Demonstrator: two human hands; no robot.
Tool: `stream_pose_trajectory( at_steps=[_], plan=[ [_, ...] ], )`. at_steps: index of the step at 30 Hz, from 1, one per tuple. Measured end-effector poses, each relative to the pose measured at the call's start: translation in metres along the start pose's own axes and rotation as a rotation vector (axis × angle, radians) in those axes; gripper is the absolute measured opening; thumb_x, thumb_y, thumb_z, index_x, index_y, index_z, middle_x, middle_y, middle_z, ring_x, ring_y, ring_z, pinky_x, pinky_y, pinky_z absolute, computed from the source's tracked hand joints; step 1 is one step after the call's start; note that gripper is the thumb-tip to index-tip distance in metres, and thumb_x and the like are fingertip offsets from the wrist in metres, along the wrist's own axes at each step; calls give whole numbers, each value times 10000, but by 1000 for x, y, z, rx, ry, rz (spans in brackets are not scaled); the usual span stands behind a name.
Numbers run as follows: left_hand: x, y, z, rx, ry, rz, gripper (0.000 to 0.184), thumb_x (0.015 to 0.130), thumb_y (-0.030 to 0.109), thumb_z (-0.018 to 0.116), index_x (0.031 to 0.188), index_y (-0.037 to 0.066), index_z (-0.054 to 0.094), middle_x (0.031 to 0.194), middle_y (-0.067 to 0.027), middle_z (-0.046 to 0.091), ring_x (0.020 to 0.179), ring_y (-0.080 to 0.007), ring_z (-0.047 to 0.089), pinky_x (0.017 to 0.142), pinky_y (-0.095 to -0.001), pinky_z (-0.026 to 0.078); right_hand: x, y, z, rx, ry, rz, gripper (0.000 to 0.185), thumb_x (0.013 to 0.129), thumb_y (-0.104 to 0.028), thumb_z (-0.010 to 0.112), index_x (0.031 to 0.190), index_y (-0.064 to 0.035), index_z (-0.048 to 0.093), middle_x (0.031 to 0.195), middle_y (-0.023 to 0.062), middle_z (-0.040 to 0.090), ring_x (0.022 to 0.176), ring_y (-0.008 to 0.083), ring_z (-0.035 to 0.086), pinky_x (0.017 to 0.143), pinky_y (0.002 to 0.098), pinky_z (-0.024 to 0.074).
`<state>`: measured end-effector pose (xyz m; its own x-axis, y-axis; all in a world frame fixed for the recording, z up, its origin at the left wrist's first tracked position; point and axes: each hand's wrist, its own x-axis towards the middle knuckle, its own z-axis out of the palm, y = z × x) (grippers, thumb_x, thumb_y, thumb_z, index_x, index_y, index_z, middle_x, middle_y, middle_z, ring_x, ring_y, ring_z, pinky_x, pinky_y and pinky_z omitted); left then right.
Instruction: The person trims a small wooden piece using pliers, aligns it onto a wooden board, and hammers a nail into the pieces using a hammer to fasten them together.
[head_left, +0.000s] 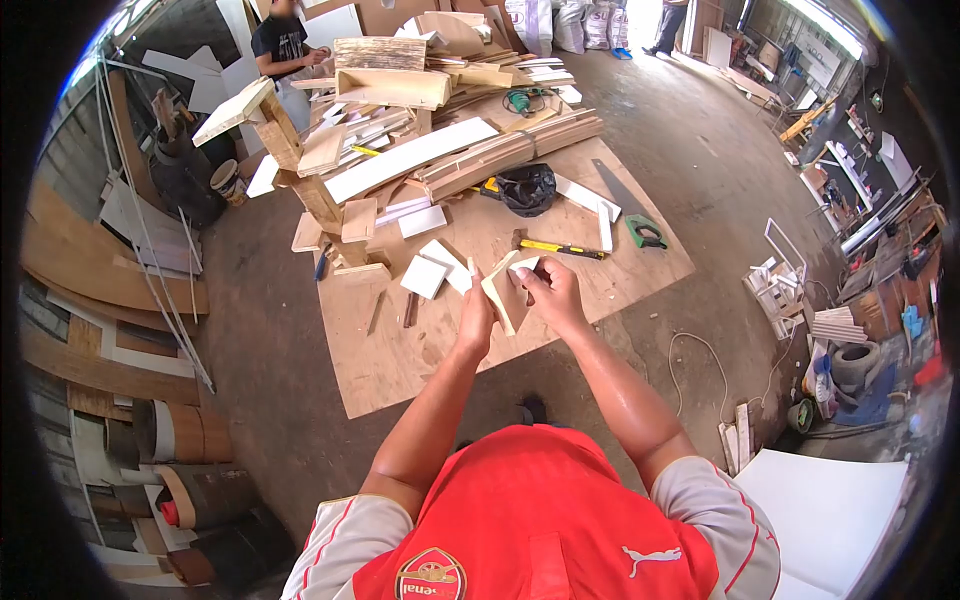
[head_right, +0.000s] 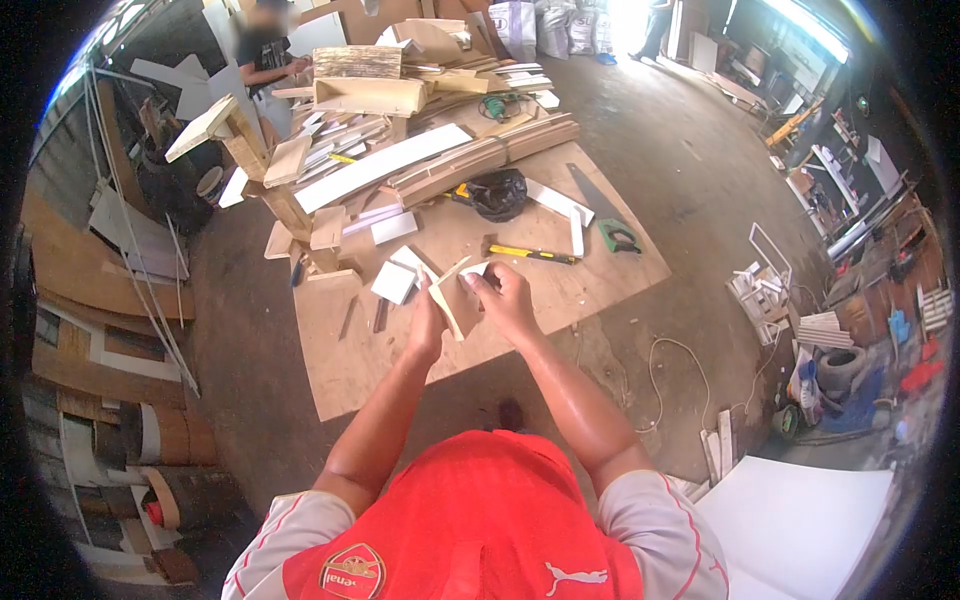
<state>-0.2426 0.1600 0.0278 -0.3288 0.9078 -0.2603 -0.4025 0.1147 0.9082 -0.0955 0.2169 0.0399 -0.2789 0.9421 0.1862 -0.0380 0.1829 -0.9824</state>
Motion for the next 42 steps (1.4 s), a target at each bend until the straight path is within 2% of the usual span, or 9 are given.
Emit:
stream_pose_trajectory(
  at_steps=[2, 3, 5, 8, 12, 17, 28, 36, 42],
  plan=[
    [-2, 0, 0, 6, -9, -4, 724, 1139, 650, 277, 1356, 20, 562, 1127, -88, 621, 964, -171, 566, 822, -336, 466, -1, -3, 2, -18, 9, -6, 196, 1015, -195, 754, 1051, -2, 745, 823, 20, 735, 665, 63, 630, 569, 268, 494],
    [-8, 6, 1, 39, -24, -21, 807, 1118, 700, 262, 1479, 11, 475, 1335, -130, 571, 1171, -218, 544, 987, -365, 443, -1, -6, 3, -32, 16, -6, 197, 1012, -196, 757, 1046, -2, 745, 820, 22, 735, 665, 64, 630, 570, 271, 494],
    [-6, 2, -1, 90, -4, 26, 794, 1112, 717, 232, 1419, 19, 453, 1291, -129, 548, 1132, -217, 522, 959, -366, 421, -2, -6, 4, -66, 21, -12, 198, 1008, -196, 763, 1036, 0, 746, 818, 27, 737, 671, 67, 632, 579, 277, 496],
    [8, -15, -7, 149, 35, 139, 718, 1145, 651, 201, 1020, 53, 579, 746, -38, 580, 618, -126, 519, 561, -314, 416, -2, -4, 5, -99, 27, -32, 197, 1002, -193, 769, 1020, 2, 746, 817, 33, 739, 690, 67, 637, 604, 283, 502],
    [1, -2, -7, 245, -14, 175, 745, 1146, 644, 202, 888, 48, 566, 607, -26, 514, 532, -148, 500, 523, -335, 401, -3, -4, 9, -80, 51, -50, 194, 999, -188, 771, 1010, 4, 740, 805, 26, 730, 704, 62, 635, 628, 285, 505],
    [7, -3, -5, 275, 16, 247, 772, 1148, 622, 213, 813, 35, 587, 578, -31, 510, 516, -160, 506, 509, -358, 399, -4, -7, 11, -68, 58, -47, 198, 1004, -193, 767, 1016, 2, 733, 779, 9, 704, 702, 54, 612, 634, 284, 502],
    [-8, 14, -2, 327, -54, 202, 760, 1152, 605, 257, 960, -14, 653, 584, -23, 486, 534, -149, 518, 506, -336, 398, -5, -11, 10, -81, 58, -70, 212, 1017, -207, 760, 1035, 3, 737, 814, 22, 740, 736, 66, 640, 667, 283, 511],
    [-8, 16, -3, 384, -51, 279, 769, 1150, 596, 288, 905, -25, 669, 546, -58, 531, 533, -162, 567, 508, -348, 419, -5, -11, 11, -54, 58, -58, 201, 1008, -191, 772, 1011, 4, 723, 829, 36, 750, 734, 80, 665, 644, 273, 515],
    [-1, 17, -6, 319, -42, 190, 663, 1143, 519, 378, 1048, -49, 707, 570, -61, 551, 538, -153, 558, 522, -351, 423, -1, -4, 9, -62, 49, -18, 235, 970, -208, 817, 994, 9, 728, 819, 49, 746, 713, 85, 664, 619, 276, 512]
  ],
)
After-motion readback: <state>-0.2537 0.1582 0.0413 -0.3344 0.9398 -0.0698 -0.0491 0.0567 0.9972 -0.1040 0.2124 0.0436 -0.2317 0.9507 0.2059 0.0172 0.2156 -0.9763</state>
